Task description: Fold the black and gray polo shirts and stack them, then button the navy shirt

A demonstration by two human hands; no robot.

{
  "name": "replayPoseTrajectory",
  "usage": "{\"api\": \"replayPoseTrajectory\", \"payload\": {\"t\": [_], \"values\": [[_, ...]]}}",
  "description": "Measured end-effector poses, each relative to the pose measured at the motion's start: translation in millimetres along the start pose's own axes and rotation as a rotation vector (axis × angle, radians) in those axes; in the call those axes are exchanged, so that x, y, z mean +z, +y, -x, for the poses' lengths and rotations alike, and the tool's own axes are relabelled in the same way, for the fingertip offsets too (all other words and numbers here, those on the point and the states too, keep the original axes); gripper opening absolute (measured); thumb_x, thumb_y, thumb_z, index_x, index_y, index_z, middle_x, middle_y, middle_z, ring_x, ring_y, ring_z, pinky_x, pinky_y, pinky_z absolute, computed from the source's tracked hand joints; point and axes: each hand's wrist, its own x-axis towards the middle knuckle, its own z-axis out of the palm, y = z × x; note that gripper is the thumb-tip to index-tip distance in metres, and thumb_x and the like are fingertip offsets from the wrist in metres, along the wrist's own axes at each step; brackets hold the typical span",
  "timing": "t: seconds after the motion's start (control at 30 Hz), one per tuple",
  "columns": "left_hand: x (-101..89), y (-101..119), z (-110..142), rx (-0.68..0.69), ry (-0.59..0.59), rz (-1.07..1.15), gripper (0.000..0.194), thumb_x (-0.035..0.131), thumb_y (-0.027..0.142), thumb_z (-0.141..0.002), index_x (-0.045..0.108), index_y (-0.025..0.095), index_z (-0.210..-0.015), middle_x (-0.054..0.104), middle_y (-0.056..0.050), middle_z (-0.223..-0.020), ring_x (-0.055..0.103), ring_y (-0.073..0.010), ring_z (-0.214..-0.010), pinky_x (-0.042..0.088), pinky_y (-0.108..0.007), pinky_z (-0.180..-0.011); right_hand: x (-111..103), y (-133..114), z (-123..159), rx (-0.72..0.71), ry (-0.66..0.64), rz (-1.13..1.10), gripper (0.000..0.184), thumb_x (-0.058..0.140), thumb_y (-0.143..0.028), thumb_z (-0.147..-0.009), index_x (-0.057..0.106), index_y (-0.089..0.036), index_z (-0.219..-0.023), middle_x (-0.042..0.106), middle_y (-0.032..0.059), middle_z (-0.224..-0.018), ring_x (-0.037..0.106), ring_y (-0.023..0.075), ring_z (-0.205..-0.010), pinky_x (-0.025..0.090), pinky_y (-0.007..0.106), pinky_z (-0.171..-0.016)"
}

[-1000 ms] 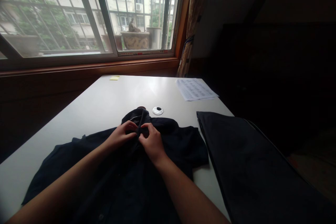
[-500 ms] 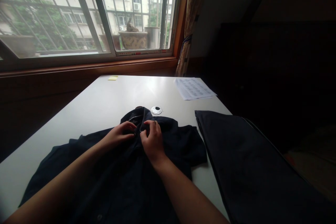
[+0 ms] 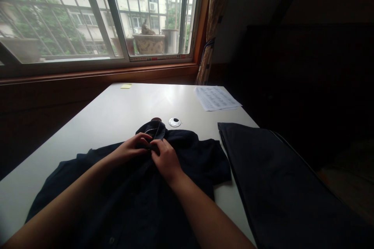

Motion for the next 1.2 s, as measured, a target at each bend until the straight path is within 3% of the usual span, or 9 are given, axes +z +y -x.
{"api": "replayPoseTrajectory", "payload": {"t": [0.33,0.57,0.73,0.9,1.03,1.2], "values": [[1.0,-1,1,0.002,0.01,0.065,0.041,0.071,0.035,-0.084,0.06,0.023,-0.122,0.069,-0.003,-0.1,0.065,-0.0209,-0.095,0.05,-0.034,-0.086,-4,-3,-4,0.097,0.037,-0.173,0.027,0.065,-0.014,-0.079,0.07,-0.027,-0.103,0.073,0.0007,-0.1,0.069,0.021,-0.097,0.052,0.035,-0.092],[10.4,-8,-6,-0.002,0.173,0.143,0.033,0.075,0.032,-0.08,0.061,0.021,-0.108,0.07,-0.005,-0.103,0.065,-0.0225,-0.102,0.05,-0.036,-0.089,-6,0,-7,0.295,0.103,-0.422,0.026,0.073,-0.026,-0.078,0.069,-0.024,-0.104,0.076,0.0022,-0.097,0.072,0.0231,-0.095,0.054,0.036,-0.088],[15.6,-10,-9,0.016,0.248,0.085,0.027,0.075,0.03,-0.08,0.061,0.02,-0.101,0.069,-0.004,-0.1,0.065,-0.0221,-0.1,0.049,-0.037,-0.092,-5,3,-9,0.34,0.139,-0.575,0.028,0.073,-0.027,-0.078,0.067,-0.022,-0.105,0.075,0.0041,-0.098,0.071,0.0234,-0.096,0.055,0.036,-0.089],[17.6,-10,-10,0.026,0.258,0.058,0.026,0.076,0.03,-0.079,0.062,0.02,-0.098,0.069,-0.004,-0.098,0.065,-0.0219,-0.097,0.048,-0.037,-0.091,-3,1,-4,0.204,0.317,-0.368,0.02,0.069,-0.029,-0.084,0.067,-0.023,-0.103,0.072,0.0039,-0.097,0.068,0.0212,-0.088,0.055,0.035,-0.082],[18.3,-11,-10,0.04,0.262,0.099,0.027,0.077,0.03,-0.078,0.062,0.02,-0.098,0.068,-0.003,-0.096,0.065,-0.0217,-0.095,0.049,-0.036,-0.089,0,-3,-1,0.092,0.203,-0.218,0.019,0.067,-0.022,-0.084,0.069,-0.024,-0.102,0.072,0.003,-0.096,0.068,0.021,-0.087,0.054,0.034,-0.081],[16.6,-12,-8,0.047,0.245,0.161,0.027,0.076,0.029,-0.079,0.061,0.02,-0.099,0.068,-0.003,-0.096,0.065,-0.0211,-0.096,0.048,-0.035,-0.088,0,-3,-2,0.128,0.171,-0.212,0.018,0.068,-0.021,-0.082,0.07,-0.024,-0.1,0.073,0.002,-0.092,0.07,0.021,-0.084,0.055,0.033,-0.079]]}}
